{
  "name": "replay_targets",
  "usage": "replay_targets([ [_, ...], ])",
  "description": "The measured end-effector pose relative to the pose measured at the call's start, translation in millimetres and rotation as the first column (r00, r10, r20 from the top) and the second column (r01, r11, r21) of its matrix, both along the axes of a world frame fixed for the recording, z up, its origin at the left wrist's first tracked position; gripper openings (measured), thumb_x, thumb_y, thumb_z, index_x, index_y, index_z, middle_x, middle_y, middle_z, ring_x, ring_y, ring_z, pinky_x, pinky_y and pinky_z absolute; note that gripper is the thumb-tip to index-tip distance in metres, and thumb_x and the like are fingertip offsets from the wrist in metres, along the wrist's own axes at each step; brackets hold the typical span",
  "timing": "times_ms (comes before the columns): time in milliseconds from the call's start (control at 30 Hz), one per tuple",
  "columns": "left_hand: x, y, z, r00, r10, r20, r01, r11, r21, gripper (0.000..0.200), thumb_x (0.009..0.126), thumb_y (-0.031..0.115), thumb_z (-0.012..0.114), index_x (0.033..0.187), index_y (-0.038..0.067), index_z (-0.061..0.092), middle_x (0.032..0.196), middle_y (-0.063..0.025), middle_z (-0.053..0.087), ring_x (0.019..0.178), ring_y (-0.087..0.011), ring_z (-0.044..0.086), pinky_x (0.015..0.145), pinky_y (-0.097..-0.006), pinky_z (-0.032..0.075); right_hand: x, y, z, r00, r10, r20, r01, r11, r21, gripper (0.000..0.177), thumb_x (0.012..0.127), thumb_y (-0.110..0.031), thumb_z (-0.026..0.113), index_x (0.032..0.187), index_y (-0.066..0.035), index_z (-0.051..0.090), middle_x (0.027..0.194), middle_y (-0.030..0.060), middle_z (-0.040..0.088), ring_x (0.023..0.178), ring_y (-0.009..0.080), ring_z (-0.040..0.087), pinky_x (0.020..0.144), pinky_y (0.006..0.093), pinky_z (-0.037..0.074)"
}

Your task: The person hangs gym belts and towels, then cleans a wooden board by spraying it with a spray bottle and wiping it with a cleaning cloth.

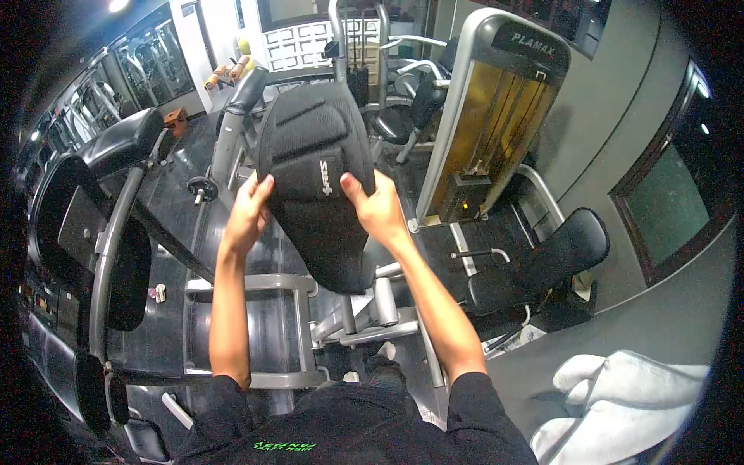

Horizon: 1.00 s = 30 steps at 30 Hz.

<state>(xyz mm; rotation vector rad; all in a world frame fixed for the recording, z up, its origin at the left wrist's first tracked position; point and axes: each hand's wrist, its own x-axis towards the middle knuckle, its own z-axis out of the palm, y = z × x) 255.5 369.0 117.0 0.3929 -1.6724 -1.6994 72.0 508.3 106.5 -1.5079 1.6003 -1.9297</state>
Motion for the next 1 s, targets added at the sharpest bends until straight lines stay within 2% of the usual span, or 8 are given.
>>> replay_targets([
  [167, 49.1, 36.4, -46.1, 0.986, -0.165, 0.0, 0.163, 0.976, -0.143, 0.056, 0.088, 0.024, 0.064, 0.133, -0.001, 0.043, 0.122, -0.0069, 0.057, 0.112, -0.0157, 0.053, 0.097, -0.0297, 0.04, 16.2, -9.7, 56.3, 0.997, -0.001, 0.083, 0.015, 0.984, -0.177, 0.053, 0.09, -0.047, 0.058, 0.102, 0.004, 0.062, 0.091, 0.0049, 0.064, 0.084, 0.0126, 0.055, 0.079, 0.0288, 0.044],
  [200, 56.7, 46.8, -55.3, 0.976, -0.219, -0.015, 0.218, 0.975, -0.041, 0.061, 0.082, 0.023, 0.07, 0.131, -0.002, 0.044, 0.122, -0.0075, 0.056, 0.112, -0.0155, 0.052, 0.098, -0.0303, 0.04, 14.3, -13.9, 62.3, 0.988, 0.028, 0.153, -0.001, 0.985, -0.175, 0.053, 0.089, -0.047, 0.059, 0.104, 0.004, 0.062, 0.095, 0.0071, 0.064, 0.088, 0.0138, 0.056, 0.082, 0.0288, 0.044],
  [367, 87.8, 77.6, -107.3, 0.941, -0.118, 0.317, 0.081, 0.988, 0.129, 0.044, 0.073, 0.013, 0.079, 0.108, -0.005, 0.06, 0.102, -0.0072, 0.066, 0.093, -0.0134, 0.059, 0.086, -0.0294, 0.046, 40.8, -13.1, 110.9, 0.942, 0.099, 0.321, -0.026, 0.974, -0.225, 0.047, 0.091, -0.041, 0.06, 0.105, 0.004, 0.061, 0.096, 0.0091, 0.065, 0.088, 0.0152, 0.057, 0.081, 0.0295, 0.045],
  [567, 98.5, 80.9, -159.6, 0.979, -0.022, 0.204, 0.021, 1.0, 0.008, 0.04, 0.07, 0.01, 0.08, 0.104, -0.002, 0.064, 0.099, -0.0077, 0.069, 0.092, -0.0133, 0.061, 0.087, -0.0285, 0.045, 67.2, -14.6, 139.7, 0.944, 0.095, 0.317, -0.015, 0.97, -0.245, 0.039, 0.093, -0.032, 0.059, 0.106, 0.004, 0.061, 0.097, 0.0101, 0.065, 0.085, 0.0152, 0.059, 0.077, 0.0294, 0.047],
  [733, 120.8, 99.0, -120.5, 0.992, 0.06, 0.11, -0.049, 0.993, -0.105, 0.032, 0.067, 0.011, 0.082, 0.091, -0.003, 0.066, 0.083, -0.005, 0.07, 0.075, -0.0095, 0.062, 0.07, -0.0251, 0.049, 47.4, -18.5, 153.2, 0.944, 0.052, 0.327, 0.022, 0.975, -0.22, 0.039, 0.093, -0.032, 0.057, 0.112, 0.003, 0.056, 0.101, 0.0121, 0.064, 0.087, 0.0189, 0.063, 0.079, 0.0312, 0.052],
  [900, 140.4, 112.3, -46.7, 0.99, 0.133, -0.046, -0.14, 0.948, -0.287, 0.03, 0.065, 0.016, 0.084, 0.076, -0.002, 0.062, 0.068, -0.002, 0.065, 0.061, -0.0069, 0.059, 0.057, -0.0228, 0.047, -13.3, -40.9, 134.4, 0.802, 0.186, 0.568, -0.097, 0.978, -0.183, 0.037, 0.094, -0.034, 0.052, 0.107, -0.001, 0.059, 0.098, 0.011, 0.065, 0.079, 0.0197, 0.063, 0.072, 0.0297, 0.052],
  [967, 141.9, 106.3, -25.4, 0.98, 0.161, -0.117, -0.195, 0.891, -0.41, 0.03, 0.064, 0.016, 0.084, 0.075, -0.001, 0.062, 0.066, -0.0009, 0.064, 0.059, -0.0068, 0.057, 0.056, -0.0226, 0.046, -20.2, -41.3, 124.2, 0.799, -0.018, 0.601, -0.027, 0.997, 0.066, 0.031, 0.092, -0.033, 0.051, 0.099, -0.004, 0.062, 0.087, 0.0067, 0.065, 0.075, 0.0162, 0.063, 0.064, 0.0296, 0.052],
  [1000, 139.3, 104.4, -16.5, 0.985, 0.109, -0.136, -0.144, 0.948, -0.282, 0.031, 0.063, 0.016, 0.085, 0.074, -0.001, 0.062, 0.065, 0.0, 0.063, 0.058, -0.0067, 0.056, 0.055, -0.0227, 0.045, -28.9, -44.3, 112.7, 0.838, -0.114, 0.534, 0.005, 0.98, 0.201, 0.03, 0.091, -0.034, 0.05, 0.095, -0.008, 0.063, 0.084, 0.004, 0.065, 0.073, 0.0124, 0.063, 0.061, 0.0278, 0.053],
])
